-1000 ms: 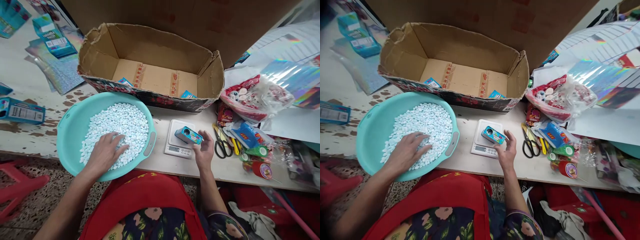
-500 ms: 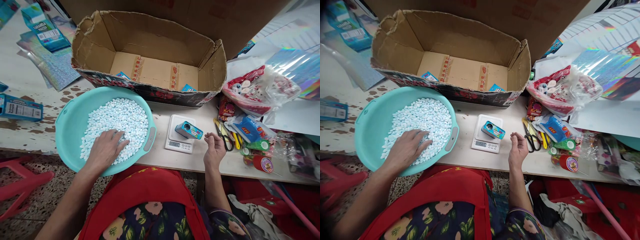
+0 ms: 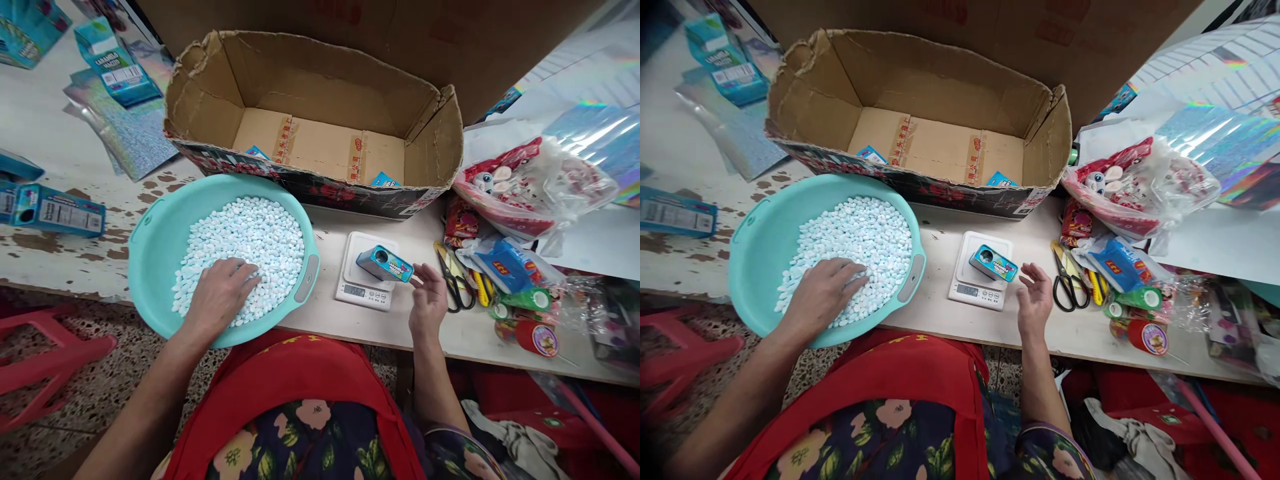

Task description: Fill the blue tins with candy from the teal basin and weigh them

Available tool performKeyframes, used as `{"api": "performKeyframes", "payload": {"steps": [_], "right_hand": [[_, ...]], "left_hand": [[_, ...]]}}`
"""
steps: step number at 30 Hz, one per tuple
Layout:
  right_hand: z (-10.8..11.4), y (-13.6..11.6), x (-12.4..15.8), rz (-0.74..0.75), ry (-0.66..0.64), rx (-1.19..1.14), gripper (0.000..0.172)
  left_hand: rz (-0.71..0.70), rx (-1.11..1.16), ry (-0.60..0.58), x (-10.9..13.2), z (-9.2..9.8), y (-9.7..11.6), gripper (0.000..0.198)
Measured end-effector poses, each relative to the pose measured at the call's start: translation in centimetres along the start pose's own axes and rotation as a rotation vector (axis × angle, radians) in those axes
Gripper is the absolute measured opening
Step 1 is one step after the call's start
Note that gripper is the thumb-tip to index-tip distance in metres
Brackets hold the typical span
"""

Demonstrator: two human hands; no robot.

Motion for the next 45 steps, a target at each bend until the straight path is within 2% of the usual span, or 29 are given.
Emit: {"api": "performKeyframes", "payload": {"steps": [2,4,6,9,11,13,15,17,21,26,30,32,34,36,39,41,45], "right_hand": [[-1.0,-0.1,0.2,0.046,-0.101,0.087,0.064],[-2.0,-0.8,0.0,0.073,-0.129,0.178,0.049],[-3.1,-2.5,-0.7,0.164,-0.136,0.199,0.035],[-5.0,-7.1,-2.0,0.429,-0.185,0.168,0.030],[-6.5,-10.7,-2.4,0.602,-0.229,0.131,0.031],[-8.5,-13.7,-2.2,0.748,-0.302,0.097,0.035],[-10.7,-15.6,-1.4,0.871,-0.405,0.090,0.035],[-12.8,-16.5,-0.5,0.959,-0.490,0.100,0.033],[-15.0,-16.5,0.4,1.029,-0.500,0.102,0.033],[-15.3,-16.2,0.7,1.071,-0.513,0.148,0.030],[-15.1,-16.4,0.9,1.033,-0.497,0.152,0.032],[-14.9,-16.4,0.9,0.971,-0.493,0.126,0.032],[-14.4,-15.7,0.7,0.824,-0.490,0.071,0.032],[-13.5,-14.1,0.0,0.596,-0.472,-0.039,0.033],[-11.0,-10.3,-1.1,0.279,-0.361,-0.199,0.033],[-8.9,-7.7,-1.7,0.162,-0.269,-0.195,0.035],[-5.2,-3.8,-2.3,0.088,-0.156,-0.066,0.037]], "left_hand": [[0.046,0.098,0.077,-0.1,0.6,0.2,0.034],[0.147,0.290,0.156,-0.3,1.3,0.5,0.032],[0.327,0.592,0.190,-0.7,1.9,1.1,0.032],[0.629,1.209,0.195,-2.0,2.5,3.0,0.039],[0.770,1.607,0.192,-3.4,3.0,4.5,0.046],[0.889,1.883,0.200,-5.0,3.5,5.8,0.049],[0.994,2.041,0.229,-6.3,3.9,6.7,0.048],[1.070,2.135,0.253,-6.9,4.1,7.1,0.045],[1.153,2.217,0.311,-6.6,4.2,6.9,0.040],[1.210,2.222,0.362,-6.1,4.2,6.4,0.034],[1.180,2.228,0.324,-6.1,3.9,6.5,0.031],[1.140,2.208,0.311,-6.0,3.7,6.3,0.028],[1.048,2.117,0.291,-5.7,3.7,5.8,0.024],[0.846,1.839,0.285,-5.1,4.1,4.8,0.023],[0.539,1.085,0.428,-3.5,5.0,2.4,0.028],[0.462,0.697,0.518,-2.1,5.3,0.8,0.034],[0.338,0.401,0.463,0.5,4.4,-0.9,0.032]]}}
Point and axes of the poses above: each hand's wrist, its own x-axis away from the middle knuckle, its own z-axis out of the back of the hand, y = z × x, the point moved 2 cm from there along -x, towards the middle knuckle, and after that the axes turned 11 degrees about y, right-handed, at the moved point
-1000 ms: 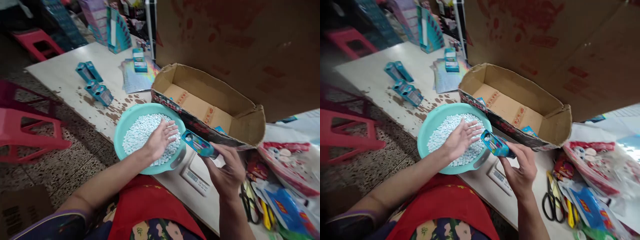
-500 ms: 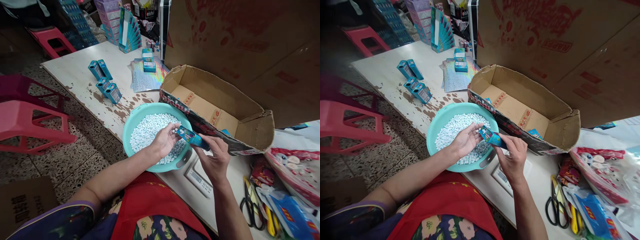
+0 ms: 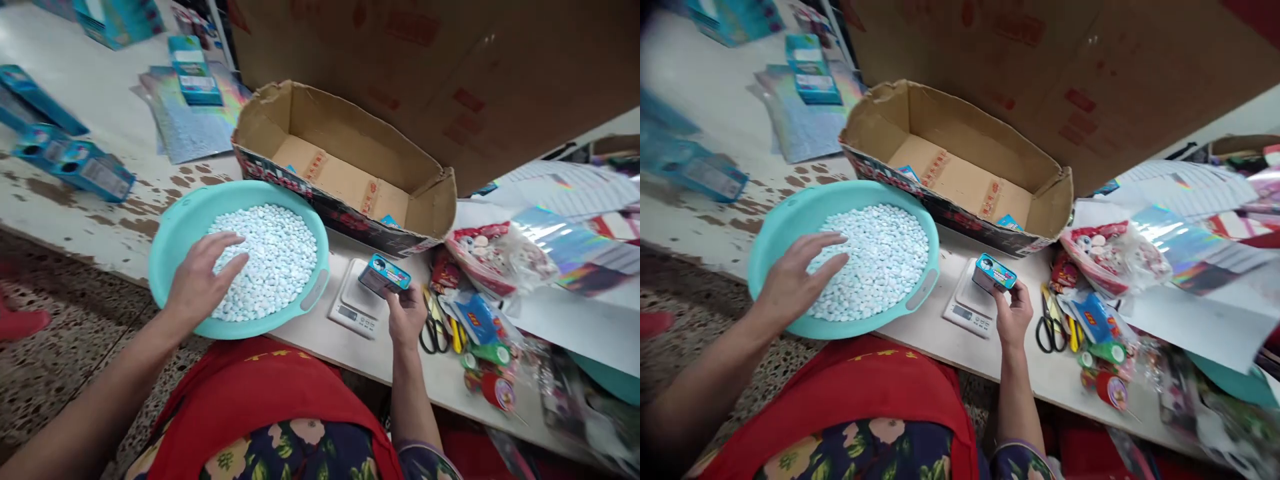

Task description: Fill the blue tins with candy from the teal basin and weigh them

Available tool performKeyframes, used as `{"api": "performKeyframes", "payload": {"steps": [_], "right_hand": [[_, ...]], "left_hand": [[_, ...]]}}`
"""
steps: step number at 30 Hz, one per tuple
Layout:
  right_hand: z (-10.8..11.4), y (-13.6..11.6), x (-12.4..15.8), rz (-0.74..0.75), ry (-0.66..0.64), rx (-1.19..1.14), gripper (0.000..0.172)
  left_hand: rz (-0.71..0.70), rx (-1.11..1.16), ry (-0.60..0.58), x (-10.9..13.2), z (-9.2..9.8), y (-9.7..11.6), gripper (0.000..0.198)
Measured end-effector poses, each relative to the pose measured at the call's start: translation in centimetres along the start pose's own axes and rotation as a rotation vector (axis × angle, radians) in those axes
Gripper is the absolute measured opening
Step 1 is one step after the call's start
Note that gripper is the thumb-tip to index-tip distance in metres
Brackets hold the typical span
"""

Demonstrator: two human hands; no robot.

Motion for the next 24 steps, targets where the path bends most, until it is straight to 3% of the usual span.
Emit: {"api": "performKeyframes", "payload": {"steps": [5,10,12,14,18,24], "right_hand": [[1.8,2.8,1.1,-0.131,0.064,0.013,0.043],[3.2,4.3,2.2,-0.161,0.030,-0.038,0.057],[4.3,4.3,2.4,-0.110,0.049,-0.051,0.061],[5.4,4.2,2.4,-0.093,0.133,-0.013,0.053],[6.9,4.5,2.5,-0.198,0.318,0.080,0.045],[6.6,4.6,2.8,-0.236,0.305,0.114,0.046]], "left_hand": [[-0.335,-0.181,-0.035,2.9,-0.4,0.0,0.028],[-0.455,-0.298,-0.033,3.9,-0.8,0.3,0.022],[-0.471,-0.273,-0.013,3.8,-0.8,0.2,0.021],[-0.468,-0.226,-0.004,3.7,-0.8,0.1,0.020],[-0.388,-0.123,0.001,3.5,-0.7,-0.1,0.019],[-0.286,-0.119,0.041,3.6,-0.4,-0.2,0.016]]}}
Point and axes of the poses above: each hand's wrist, its own x-axis away from the middle knuckle, its own z-axis out of the back of the hand, y = z × x, the point moved 2 cm from there along -x, towards the middle knuckle, and after that the axes turned 11 degrees about y, right-handed, at the moved point
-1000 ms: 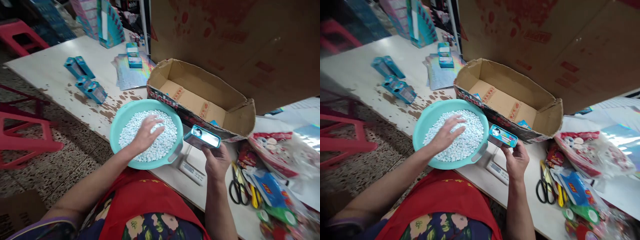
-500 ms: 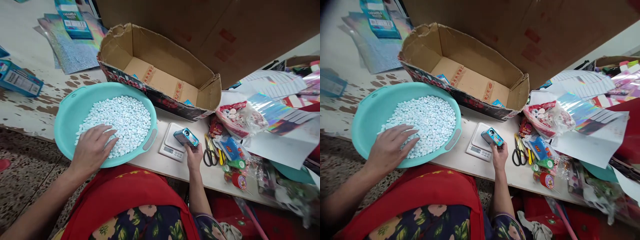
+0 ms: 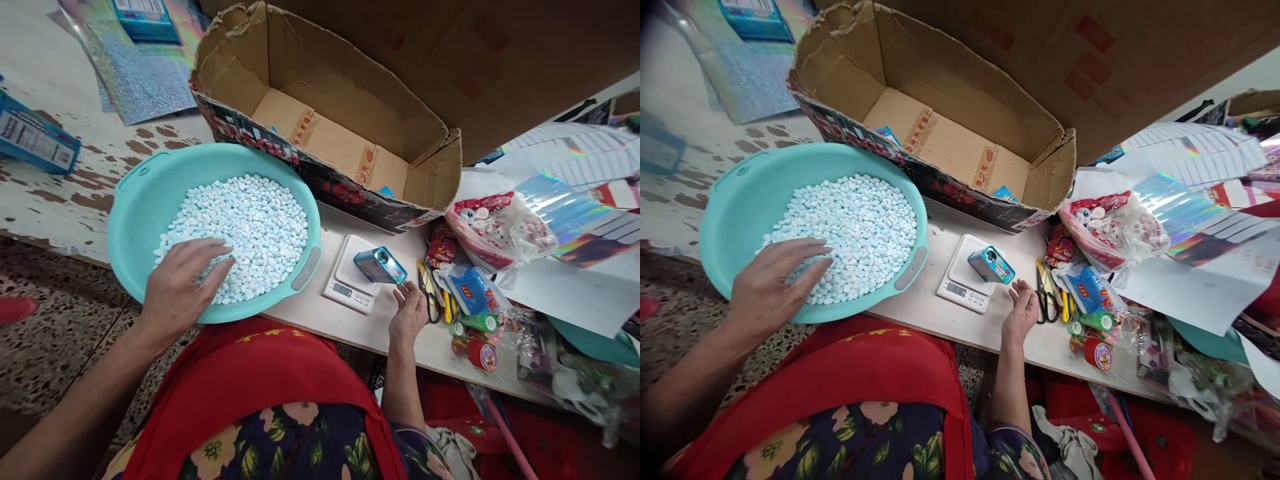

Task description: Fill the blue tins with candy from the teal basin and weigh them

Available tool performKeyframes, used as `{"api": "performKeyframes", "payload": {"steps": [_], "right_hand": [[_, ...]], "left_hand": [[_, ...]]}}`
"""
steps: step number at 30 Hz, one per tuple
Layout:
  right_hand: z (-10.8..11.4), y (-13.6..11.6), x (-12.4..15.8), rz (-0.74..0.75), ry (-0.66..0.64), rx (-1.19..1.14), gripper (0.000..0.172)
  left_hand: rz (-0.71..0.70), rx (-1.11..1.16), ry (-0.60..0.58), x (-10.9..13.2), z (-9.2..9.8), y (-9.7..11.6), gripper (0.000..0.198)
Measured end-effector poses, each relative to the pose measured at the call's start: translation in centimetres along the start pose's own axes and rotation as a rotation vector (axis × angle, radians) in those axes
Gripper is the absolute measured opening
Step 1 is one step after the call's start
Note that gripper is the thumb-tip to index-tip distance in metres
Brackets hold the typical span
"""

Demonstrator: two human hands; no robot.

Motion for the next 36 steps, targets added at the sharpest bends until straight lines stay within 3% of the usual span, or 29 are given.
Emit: {"api": "performKeyframes", "payload": {"steps": [6,12,18,23,27,30,33,36], "right_hand": [[-0.2,0.0,0.3,-0.004,-0.037,-0.016,0.049],[-0.2,0.4,0.4,0.032,-0.073,-0.019,0.056],[-0.5,0.5,0.4,0.207,-0.150,-0.047,0.056],[-2.5,-0.7,0.0,0.337,-0.219,0.204,0.053],[-5.1,-4.6,-0.3,0.329,-0.226,0.083,0.042],[-7.9,-9.3,1.2,0.406,-0.234,-0.100,0.041],[-11.9,-14.4,5.6,0.671,-0.574,-0.105,0.035],[-15.4,-18.4,10.5,0.923,-0.901,-0.210,0.040]], "left_hand": [[0.088,0.034,-0.041,0.0,0.1,0.3,0.016],[0.088,0.044,-0.065,-0.2,0.2,0.4,0.018],[0.155,0.066,-0.117,-0.1,0.2,0.3,0.022],[0.147,0.132,-0.101,0.3,-0.4,-0.2,0.020],[0.026,0.104,-0.043,-0.5,0.4,0.5,0.021],[-0.075,0.105,0.012,-3.1,2.3,2.3,0.040],[-0.189,0.176,-0.027,-6.5,4.3,4.3,0.058],[-0.278,0.231,-0.141,-8.6,5.9,4.8,0.050]]}}
Point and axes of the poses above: each hand's wrist, its own x-axis away from the middle knuckle, its own z-axis out of the back of the hand, y = z × x, the point moved 2 cm from there along -x, towards the middle knuckle, and after that the axes turned 11 degrees about y, right-handed, at the moved point
